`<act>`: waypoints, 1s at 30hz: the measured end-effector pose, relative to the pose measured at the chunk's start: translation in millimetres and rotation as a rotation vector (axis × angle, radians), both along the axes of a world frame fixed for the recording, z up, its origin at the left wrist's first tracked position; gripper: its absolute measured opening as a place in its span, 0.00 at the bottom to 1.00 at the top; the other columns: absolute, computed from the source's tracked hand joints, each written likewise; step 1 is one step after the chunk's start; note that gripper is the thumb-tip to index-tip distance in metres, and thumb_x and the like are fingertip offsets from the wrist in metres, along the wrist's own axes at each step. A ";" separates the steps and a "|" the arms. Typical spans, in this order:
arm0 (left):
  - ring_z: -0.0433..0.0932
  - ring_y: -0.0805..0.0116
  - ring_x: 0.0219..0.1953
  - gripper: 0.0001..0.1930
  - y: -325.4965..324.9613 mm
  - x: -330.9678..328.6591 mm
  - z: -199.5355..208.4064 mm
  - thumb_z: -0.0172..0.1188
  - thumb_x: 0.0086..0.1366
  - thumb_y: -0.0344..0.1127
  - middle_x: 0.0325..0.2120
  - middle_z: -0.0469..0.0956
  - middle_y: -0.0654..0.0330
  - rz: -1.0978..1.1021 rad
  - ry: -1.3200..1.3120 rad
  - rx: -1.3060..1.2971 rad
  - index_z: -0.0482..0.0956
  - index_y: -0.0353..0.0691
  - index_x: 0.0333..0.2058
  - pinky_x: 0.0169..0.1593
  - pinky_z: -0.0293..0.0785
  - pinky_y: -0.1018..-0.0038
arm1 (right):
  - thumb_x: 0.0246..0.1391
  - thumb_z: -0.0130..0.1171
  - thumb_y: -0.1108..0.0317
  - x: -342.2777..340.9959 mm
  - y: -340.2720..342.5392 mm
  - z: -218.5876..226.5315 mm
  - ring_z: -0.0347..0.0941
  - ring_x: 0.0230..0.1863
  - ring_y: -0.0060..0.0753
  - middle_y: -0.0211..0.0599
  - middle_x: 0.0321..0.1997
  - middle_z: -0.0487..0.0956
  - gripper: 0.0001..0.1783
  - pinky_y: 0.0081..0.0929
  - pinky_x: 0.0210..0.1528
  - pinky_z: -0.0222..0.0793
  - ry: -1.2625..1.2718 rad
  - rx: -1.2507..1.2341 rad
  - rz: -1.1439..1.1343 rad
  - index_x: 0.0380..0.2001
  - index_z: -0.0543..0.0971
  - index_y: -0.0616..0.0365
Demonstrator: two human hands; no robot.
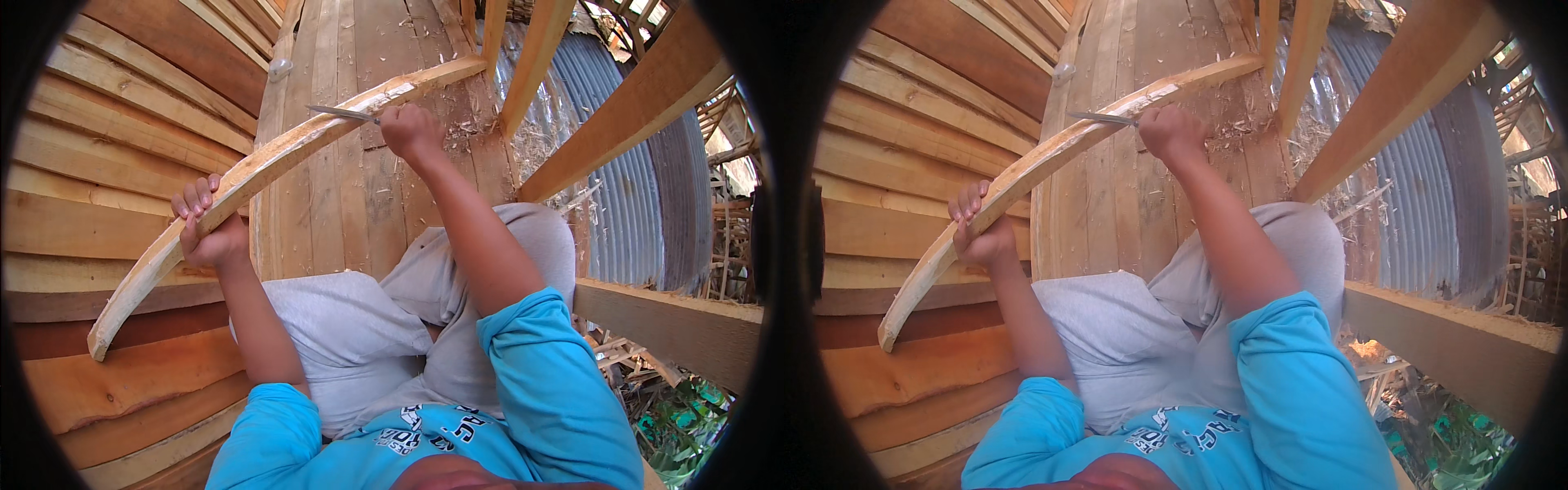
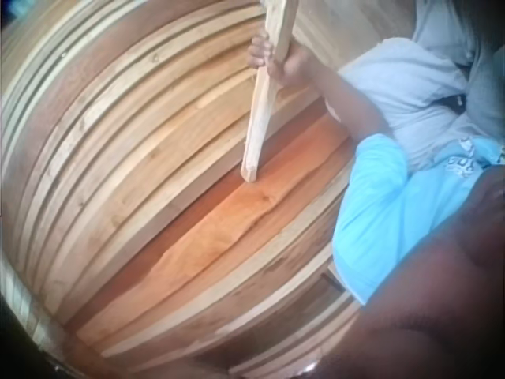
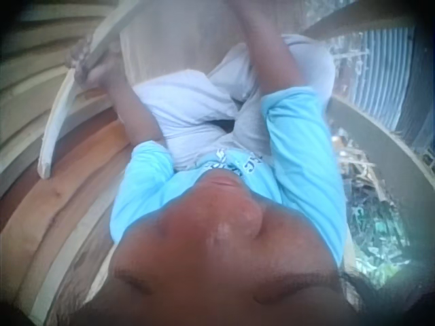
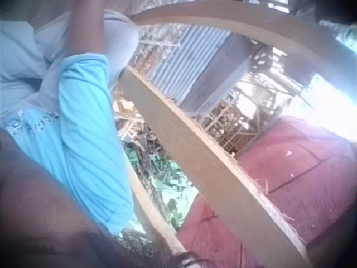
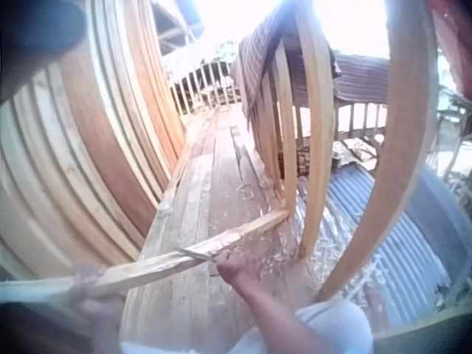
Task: The person sits cross-legged on a wooden floor and uses a knife to shave thin strips from a long curved piece of wood. The person holds the wood with the left hand and repeatedly scrapes the surface with the knife in the right hand, producing wood shavings that accumulate on the floor.
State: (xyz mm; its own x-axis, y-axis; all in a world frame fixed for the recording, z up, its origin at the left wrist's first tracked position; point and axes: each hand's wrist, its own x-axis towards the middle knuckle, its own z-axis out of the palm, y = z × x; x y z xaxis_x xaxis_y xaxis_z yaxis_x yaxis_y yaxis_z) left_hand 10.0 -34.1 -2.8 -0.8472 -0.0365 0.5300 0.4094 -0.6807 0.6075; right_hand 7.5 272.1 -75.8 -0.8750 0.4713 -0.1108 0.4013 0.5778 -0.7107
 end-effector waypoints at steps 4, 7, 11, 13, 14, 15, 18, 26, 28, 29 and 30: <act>0.68 0.73 0.32 0.12 -0.8 -1.3 0.0 0.60 0.47 0.32 0.22 0.64 0.70 -0.009 0.013 0.002 0.64 0.51 0.26 0.55 0.63 0.67 | 0.58 0.36 0.52 -8.9 18.2 -15.0 0.77 0.50 0.64 0.63 0.45 0.81 0.31 0.52 0.57 0.69 0.017 0.077 -0.072 0.37 0.84 0.65; 0.66 0.71 0.31 0.12 1.0 -1.2 -0.1 0.58 0.47 0.32 0.22 0.64 0.69 -0.007 0.018 0.017 0.64 0.51 0.27 0.53 0.62 0.66 | 0.58 0.37 0.53 -18.8 26.7 -33.0 0.80 0.47 0.59 0.58 0.41 0.83 0.29 0.51 0.51 0.72 0.040 0.101 -0.173 0.35 0.85 0.61; 0.65 0.71 0.31 0.12 3.5 -2.6 1.0 0.58 0.47 0.32 0.23 0.64 0.68 -0.011 0.024 0.018 0.63 0.50 0.28 0.53 0.62 0.66 | 0.59 0.36 0.53 -24.0 32.5 -37.6 0.79 0.48 0.59 0.57 0.42 0.83 0.30 0.51 0.52 0.72 0.016 0.139 -0.190 0.36 0.85 0.61; 0.65 0.71 0.31 0.12 5.4 -1.3 1.4 0.58 0.47 0.32 0.23 0.63 0.68 -0.015 0.025 0.020 0.63 0.50 0.28 0.53 0.62 0.67 | 0.60 0.36 0.53 -22.8 32.3 -35.2 0.79 0.49 0.60 0.57 0.43 0.83 0.30 0.51 0.52 0.72 0.003 0.132 -0.195 0.36 0.85 0.62; 0.65 0.71 0.32 0.12 5.4 -2.5 1.3 0.58 0.47 0.32 0.23 0.63 0.68 -0.019 0.033 0.017 0.63 0.50 0.28 0.53 0.62 0.67 | 0.61 0.35 0.53 -19.3 29.4 -27.1 0.79 0.48 0.60 0.58 0.43 0.83 0.30 0.51 0.52 0.72 0.007 0.101 -0.199 0.36 0.85 0.62; 0.65 0.71 0.32 0.12 4.0 -2.0 0.2 0.58 0.47 0.32 0.23 0.63 0.68 -0.017 0.038 0.015 0.63 0.50 0.28 0.53 0.62 0.67 | 0.61 0.35 0.54 -11.5 21.4 -17.8 0.79 0.48 0.60 0.58 0.43 0.83 0.30 0.51 0.52 0.72 0.007 0.071 -0.195 0.35 0.85 0.62; 0.65 0.71 0.32 0.12 1.1 -3.9 -2.1 0.57 0.47 0.32 0.23 0.63 0.68 -0.016 0.044 0.044 0.64 0.51 0.28 0.52 0.62 0.67 | 0.61 0.34 0.51 -1.0 -12.3 1.2 0.79 0.48 0.62 0.60 0.42 0.82 0.33 0.52 0.54 0.71 0.005 0.131 -0.096 0.35 0.85 0.64; 0.66 0.72 0.32 0.11 -0.4 -8.8 -5.5 0.57 0.48 0.32 0.23 0.64 0.68 -0.047 0.067 0.019 0.63 0.51 0.28 0.53 0.62 0.67 | 0.65 0.32 0.50 -2.2 -3.1 -11.8 0.78 0.49 0.63 0.63 0.42 0.82 0.34 0.54 0.55 0.70 -0.007 0.062 -0.140 0.33 0.84 0.64; 0.65 0.72 0.31 0.12 -3.3 -8.1 -7.4 0.56 0.48 0.32 0.23 0.63 0.68 -0.024 0.062 0.041 0.63 0.51 0.29 0.51 0.62 0.67 | 0.66 0.31 0.51 -2.3 -11.9 -10.4 0.78 0.48 0.61 0.61 0.41 0.82 0.34 0.53 0.53 0.71 0.024 0.110 -0.133 0.33 0.84 0.64; 0.65 0.72 0.31 0.12 -3.5 -6.7 -6.9 0.57 0.48 0.32 0.22 0.63 0.68 -0.020 0.055 0.059 0.63 0.51 0.28 0.51 0.62 0.67 | 0.66 0.31 0.52 -6.4 -4.5 -11.8 0.79 0.47 0.60 0.60 0.40 0.83 0.33 0.53 0.51 0.71 0.020 0.119 -0.157 0.32 0.85 0.63; 0.65 0.72 0.31 0.12 -3.7 -3.2 -5.7 0.57 0.47 0.32 0.22 0.63 0.69 -0.021 0.046 0.070 0.62 0.51 0.28 0.51 0.62 0.68 | 0.66 0.32 0.53 -9.2 6.8 -14.7 0.80 0.46 0.58 0.59 0.39 0.83 0.33 0.52 0.49 0.72 0.012 0.122 -0.185 0.32 0.85 0.62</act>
